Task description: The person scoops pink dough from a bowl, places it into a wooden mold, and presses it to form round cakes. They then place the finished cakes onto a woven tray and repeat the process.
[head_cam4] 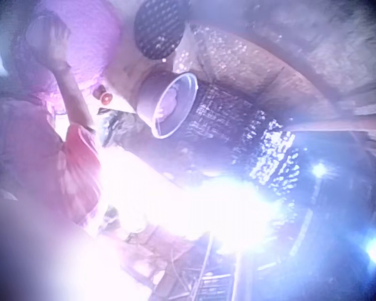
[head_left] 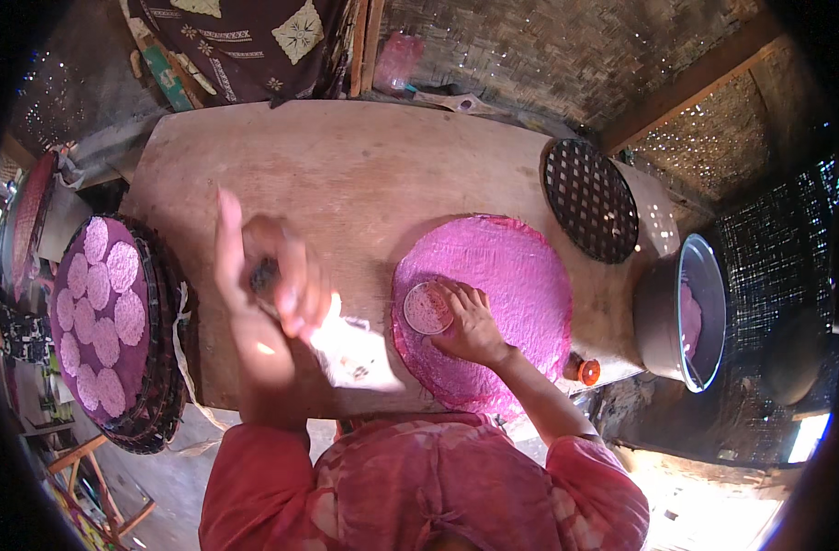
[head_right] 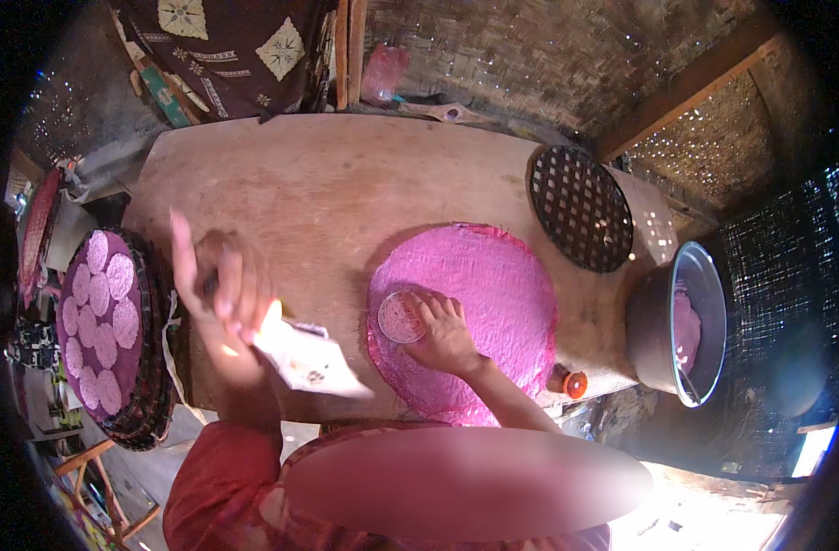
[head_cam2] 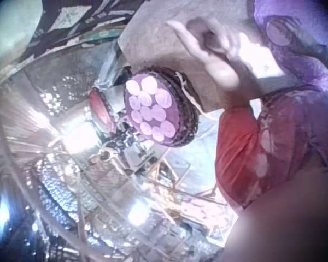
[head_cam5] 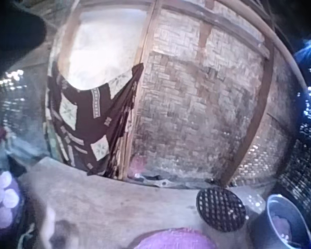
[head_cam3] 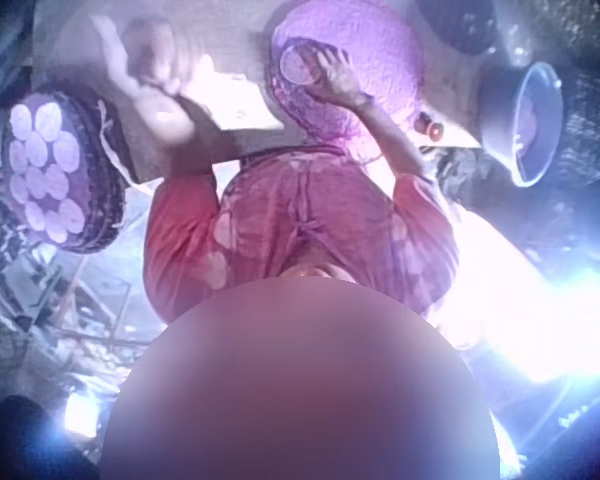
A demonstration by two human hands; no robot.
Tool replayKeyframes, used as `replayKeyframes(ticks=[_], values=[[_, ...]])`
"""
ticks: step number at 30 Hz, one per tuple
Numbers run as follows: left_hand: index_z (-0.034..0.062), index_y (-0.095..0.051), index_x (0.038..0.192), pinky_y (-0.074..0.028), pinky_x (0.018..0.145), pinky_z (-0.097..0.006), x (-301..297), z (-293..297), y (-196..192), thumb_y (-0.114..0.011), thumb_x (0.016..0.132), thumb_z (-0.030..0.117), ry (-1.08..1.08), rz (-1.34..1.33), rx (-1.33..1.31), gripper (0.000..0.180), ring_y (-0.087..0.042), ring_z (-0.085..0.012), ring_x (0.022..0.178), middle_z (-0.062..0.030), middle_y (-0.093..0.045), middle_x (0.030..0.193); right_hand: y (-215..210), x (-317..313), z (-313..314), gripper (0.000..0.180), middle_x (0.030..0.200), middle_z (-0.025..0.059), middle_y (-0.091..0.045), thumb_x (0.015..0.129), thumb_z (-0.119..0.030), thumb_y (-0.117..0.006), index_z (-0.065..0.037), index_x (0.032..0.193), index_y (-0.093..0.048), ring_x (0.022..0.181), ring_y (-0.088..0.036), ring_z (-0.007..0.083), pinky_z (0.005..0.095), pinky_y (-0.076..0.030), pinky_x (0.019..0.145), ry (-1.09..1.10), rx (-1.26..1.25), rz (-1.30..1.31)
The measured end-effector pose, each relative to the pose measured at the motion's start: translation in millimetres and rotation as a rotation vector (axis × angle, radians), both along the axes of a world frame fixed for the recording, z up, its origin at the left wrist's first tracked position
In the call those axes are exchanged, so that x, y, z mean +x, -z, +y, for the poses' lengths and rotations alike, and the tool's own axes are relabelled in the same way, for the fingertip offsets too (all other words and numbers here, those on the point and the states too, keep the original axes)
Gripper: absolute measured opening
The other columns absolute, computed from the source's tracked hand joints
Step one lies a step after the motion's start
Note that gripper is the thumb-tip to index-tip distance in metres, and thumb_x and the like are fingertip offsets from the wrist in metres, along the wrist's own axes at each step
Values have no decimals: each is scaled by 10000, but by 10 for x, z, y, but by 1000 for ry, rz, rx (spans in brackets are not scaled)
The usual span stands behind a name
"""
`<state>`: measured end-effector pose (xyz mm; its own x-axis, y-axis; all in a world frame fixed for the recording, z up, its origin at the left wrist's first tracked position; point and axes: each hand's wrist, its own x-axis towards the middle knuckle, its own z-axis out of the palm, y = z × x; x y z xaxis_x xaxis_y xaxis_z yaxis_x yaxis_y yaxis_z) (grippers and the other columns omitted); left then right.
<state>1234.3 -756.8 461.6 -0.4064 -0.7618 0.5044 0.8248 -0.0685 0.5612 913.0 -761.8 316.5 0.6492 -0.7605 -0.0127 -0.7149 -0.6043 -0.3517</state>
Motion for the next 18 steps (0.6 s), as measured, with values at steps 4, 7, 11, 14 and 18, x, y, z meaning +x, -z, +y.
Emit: replayKeyframes(ticks=[4, 7, 11, 14, 18], values=[[-36, -531, 534, -431, 376, -344, -120, 267, 49, -98, 964, 668, -149, -180, 146, 932, -502, -247, 341, -158, -514, 448, 61, -67, -22, 947, 1347, 180, -458, 609, -309, -851, -38, 1380, -374, 1227, -439, 359, 495, -335, 1027, -4, -89, -136], [-33, -545, 543, -419, 394, -313, -121, 268, 179, -115, 966, 666, -224, -284, 191, 923, -502, -215, 357, -140, -515, 449, 56, -71, -12, 949, 1330, 182, -467, 599, -308, -860, -26, 1366, -378, 1202, -453, 348, 486, -341, 1011, 2, -79, -119], [-9, -525, 549, -480, 422, -389, -56, 167, 256, -152, 959, 682, -236, -382, 80, 886, -539, -258, 378, -122, -496, 437, -16, -46, -18, 967, 1344, 144, -469, 616, -309, -870, -60, 1396, -356, 1199, -460, 318, 496, -339, 1016, 15, -24, -29], [17, -505, 552, -493, 419, -408, -190, 151, 258, -195, 939, 714, -398, -334, 85, 856, -550, -278, 381, -117, -495, 440, -160, -93, -190, 971, 1368, 96, -469, 653, -318, -870, -142, 1440, -329, 1228, -444, 309, 513, -334, 1028, 20, 120, -183], [54, -479, 554, -464, 405, -374, -363, 182, 222, -236, 908, 758, -463, -195, 213, 824, -534, -274, 369, -107, -495, 437, -351, -211, -686, 906, 1388, 96, -481, 701, -270, -831, -220, 1449, -323, 1273, -439, 354, 522, -298, 1076, 113, 198, -66]])
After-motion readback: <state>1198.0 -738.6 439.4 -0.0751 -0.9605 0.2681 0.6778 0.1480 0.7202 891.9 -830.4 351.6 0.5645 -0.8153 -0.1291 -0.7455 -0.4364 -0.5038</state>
